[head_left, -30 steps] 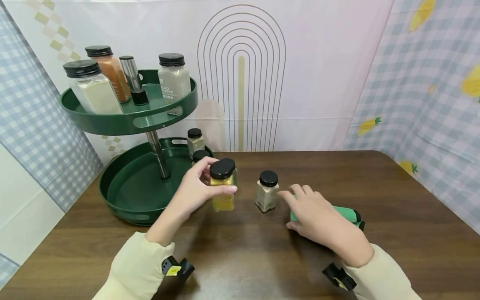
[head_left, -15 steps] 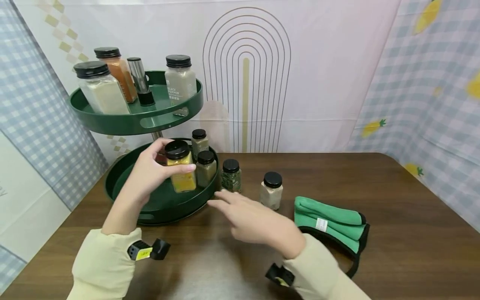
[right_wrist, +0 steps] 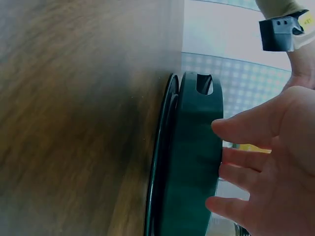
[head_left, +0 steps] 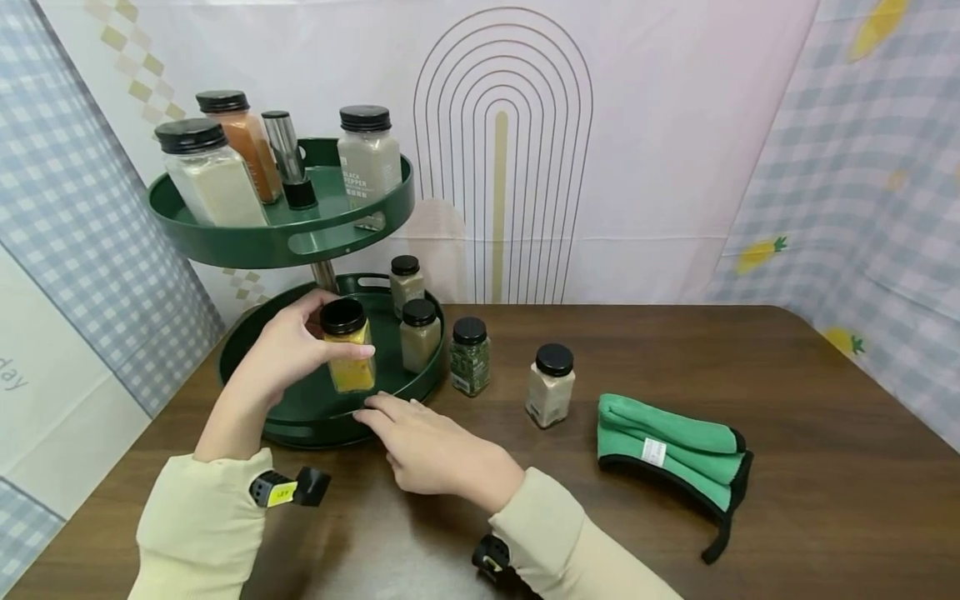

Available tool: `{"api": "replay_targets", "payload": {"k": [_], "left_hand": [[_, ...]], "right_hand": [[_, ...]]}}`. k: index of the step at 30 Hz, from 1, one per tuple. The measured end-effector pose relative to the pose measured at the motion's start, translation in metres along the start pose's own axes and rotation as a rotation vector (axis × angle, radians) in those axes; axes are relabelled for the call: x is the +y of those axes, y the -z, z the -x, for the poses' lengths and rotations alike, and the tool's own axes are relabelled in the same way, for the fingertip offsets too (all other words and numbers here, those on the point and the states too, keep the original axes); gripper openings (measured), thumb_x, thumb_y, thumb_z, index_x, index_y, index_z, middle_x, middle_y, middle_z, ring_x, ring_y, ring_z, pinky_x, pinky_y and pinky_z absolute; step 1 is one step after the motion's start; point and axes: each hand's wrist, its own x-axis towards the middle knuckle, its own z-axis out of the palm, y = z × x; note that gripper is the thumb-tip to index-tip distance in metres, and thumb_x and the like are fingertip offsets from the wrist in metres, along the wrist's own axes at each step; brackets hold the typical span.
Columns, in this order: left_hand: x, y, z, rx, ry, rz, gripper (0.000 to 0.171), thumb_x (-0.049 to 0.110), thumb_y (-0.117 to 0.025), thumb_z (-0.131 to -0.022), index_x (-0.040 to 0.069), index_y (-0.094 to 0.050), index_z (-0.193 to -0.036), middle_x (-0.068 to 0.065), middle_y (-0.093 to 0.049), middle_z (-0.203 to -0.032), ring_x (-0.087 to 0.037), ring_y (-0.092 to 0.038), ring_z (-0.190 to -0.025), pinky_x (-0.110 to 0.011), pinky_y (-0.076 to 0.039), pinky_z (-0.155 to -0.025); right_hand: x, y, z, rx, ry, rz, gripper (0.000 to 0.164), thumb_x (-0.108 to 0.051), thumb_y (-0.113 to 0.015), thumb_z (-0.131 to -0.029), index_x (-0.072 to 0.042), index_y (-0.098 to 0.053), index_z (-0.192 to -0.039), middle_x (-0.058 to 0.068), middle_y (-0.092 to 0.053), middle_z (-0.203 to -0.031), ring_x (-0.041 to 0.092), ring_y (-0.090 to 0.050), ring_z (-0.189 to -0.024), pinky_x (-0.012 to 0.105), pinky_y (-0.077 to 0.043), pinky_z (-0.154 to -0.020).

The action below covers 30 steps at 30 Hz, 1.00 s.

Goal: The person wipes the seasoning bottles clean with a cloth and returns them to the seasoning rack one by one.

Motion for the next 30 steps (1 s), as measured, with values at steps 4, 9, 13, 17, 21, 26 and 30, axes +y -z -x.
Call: {"api": "replay_targets", "payload": {"k": [4,9,13,17,21,26,30], "left_hand": [[-0.004,-0.002,-0.001,-0.004,-0.003,-0.03,0.066,0.038,-0.078,-0.073,0.008,-0.048,-0.124,-0.017,-0.059,-0.111,-0.028,-0.055,-0.098,-0.04,-0.045,-0.08],[-0.007,-0.008,-0.005,0.013,-0.011,-0.054,0.065,0.034,-0.079,-0.072,0.006,-0.049,-0.122,-0.018,-0.059,-0.11,-0.028,-0.054,-0.096,-0.038,-0.045,-0.078],[-0.009,-0.018,-0.01,0.029,-0.033,-0.098,0.063,0.033,-0.078,-0.073,0.004,-0.05,-0.122,-0.02,-0.059,-0.111,-0.031,-0.055,-0.097,-0.043,-0.046,-0.08],[-0.011,-0.032,-0.016,0.04,-0.065,-0.128,0.061,0.03,-0.078,-0.075,0.003,-0.051,-0.122,-0.021,-0.06,-0.112,-0.033,-0.057,-0.097,-0.046,-0.047,-0.081],[-0.013,-0.044,-0.021,0.04,-0.071,-0.13,0.061,0.028,-0.078,-0.075,0.002,-0.051,-0.123,-0.021,-0.06,-0.113,-0.034,-0.057,-0.098,-0.046,-0.047,-0.082],[-0.015,-0.055,-0.023,0.068,-0.074,-0.126,0.062,0.028,-0.078,-0.075,0.002,-0.051,-0.124,-0.02,-0.059,-0.115,-0.035,-0.056,-0.103,-0.048,-0.046,-0.087],[-0.016,-0.061,-0.023,0.064,-0.066,-0.121,0.063,0.029,-0.076,-0.077,0.001,-0.049,-0.126,-0.022,-0.056,-0.118,-0.038,-0.052,-0.11,-0.051,-0.043,-0.091]], "right_hand": [[0.006,0.0,0.0,0.042,0.005,0.021,0.047,-0.009,-0.051,-0.092,-0.009,-0.038,-0.138,0.005,-0.04,-0.139,0.014,-0.038,-0.131,0.03,-0.031,-0.109],[0.017,0.001,0.001,0.04,-0.065,-0.013,0.048,-0.01,-0.053,-0.092,-0.008,-0.038,-0.137,0.006,-0.041,-0.138,0.015,-0.037,-0.132,0.032,-0.031,-0.109],[0.027,0.003,0.002,0.038,-0.103,-0.045,0.048,-0.01,-0.054,-0.092,-0.009,-0.038,-0.137,0.005,-0.041,-0.138,0.014,-0.041,-0.129,0.038,-0.033,-0.108],[0.037,0.005,0.004,0.006,-0.154,-0.095,0.05,-0.011,-0.053,-0.093,-0.01,-0.036,-0.14,0.008,-0.032,-0.147,0.019,-0.031,-0.137,0.042,-0.029,-0.11],[0.045,0.007,0.006,-0.015,-0.198,-0.143,0.052,-0.01,-0.053,-0.093,-0.01,-0.034,-0.141,0.009,-0.024,-0.152,0.021,-0.022,-0.141,0.042,-0.026,-0.112],[0.053,0.006,0.008,-0.011,-0.231,-0.162,0.055,-0.008,-0.053,-0.092,-0.014,-0.032,-0.143,0.005,-0.021,-0.154,0.021,-0.027,-0.139,0.042,-0.038,-0.103],[0.057,0.006,0.009,-0.022,-0.246,-0.181,0.059,-0.008,-0.053,-0.092,-0.019,-0.029,-0.145,0.001,-0.018,-0.155,0.021,-0.029,-0.138,0.042,-0.046,-0.091]]}}
